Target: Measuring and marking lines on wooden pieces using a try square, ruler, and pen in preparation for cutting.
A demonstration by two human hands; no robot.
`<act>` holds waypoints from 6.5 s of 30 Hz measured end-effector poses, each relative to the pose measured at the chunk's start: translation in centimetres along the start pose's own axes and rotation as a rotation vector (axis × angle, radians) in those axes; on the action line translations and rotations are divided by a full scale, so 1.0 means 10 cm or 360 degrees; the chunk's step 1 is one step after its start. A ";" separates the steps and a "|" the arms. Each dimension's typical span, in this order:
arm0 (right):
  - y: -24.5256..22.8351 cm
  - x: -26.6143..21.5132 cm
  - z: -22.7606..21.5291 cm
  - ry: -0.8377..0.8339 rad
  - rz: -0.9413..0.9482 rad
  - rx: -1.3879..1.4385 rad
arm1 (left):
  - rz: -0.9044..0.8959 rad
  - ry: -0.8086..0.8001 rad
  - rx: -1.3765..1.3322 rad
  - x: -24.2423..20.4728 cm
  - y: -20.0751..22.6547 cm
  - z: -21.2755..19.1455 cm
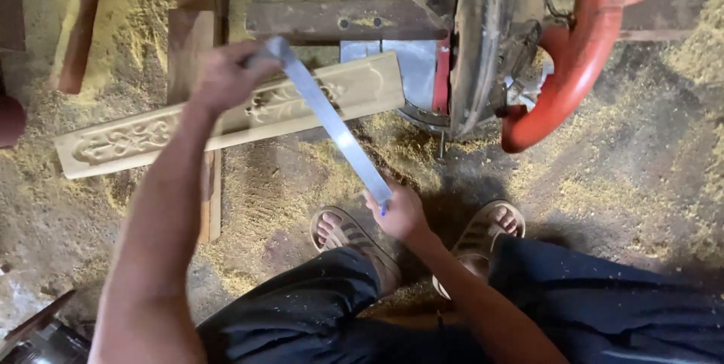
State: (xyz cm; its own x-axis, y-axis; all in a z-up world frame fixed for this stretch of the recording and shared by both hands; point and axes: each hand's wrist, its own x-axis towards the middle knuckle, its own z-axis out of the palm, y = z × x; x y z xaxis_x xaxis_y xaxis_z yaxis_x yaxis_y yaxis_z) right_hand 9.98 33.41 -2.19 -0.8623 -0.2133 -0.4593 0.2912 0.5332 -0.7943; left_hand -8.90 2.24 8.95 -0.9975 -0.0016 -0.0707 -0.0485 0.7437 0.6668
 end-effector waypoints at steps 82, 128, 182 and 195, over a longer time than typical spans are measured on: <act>-0.13 0.40 -0.68 0.0831 -0.0495 0.0406 | 0.0570 0.0231 0.0952 0.48 0.17 1.69; -0.82 1.46 -1.09 0.0448 -0.0613 -0.0112 | 0.0806 0.0609 0.0820 0.53 0.04 1.81; 0.16 -0.24 0.02 0.0363 -0.0054 0.0011 | 0.1056 0.0128 0.0066 -1.16 0.35 1.50; 1.38 -0.09 0.24 0.0370 0.0037 -0.0509 | 0.0044 -0.0585 0.1295 -0.49 -0.32 0.29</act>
State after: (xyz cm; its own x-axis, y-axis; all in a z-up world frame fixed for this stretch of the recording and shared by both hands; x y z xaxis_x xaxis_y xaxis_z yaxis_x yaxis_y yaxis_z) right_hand 15.75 38.94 -13.70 -0.9384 -0.0266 -0.3446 0.1999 0.7715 -0.6040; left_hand -3.74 1.80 5.04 -0.9113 0.1340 -0.3893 0.1666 0.9847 -0.0511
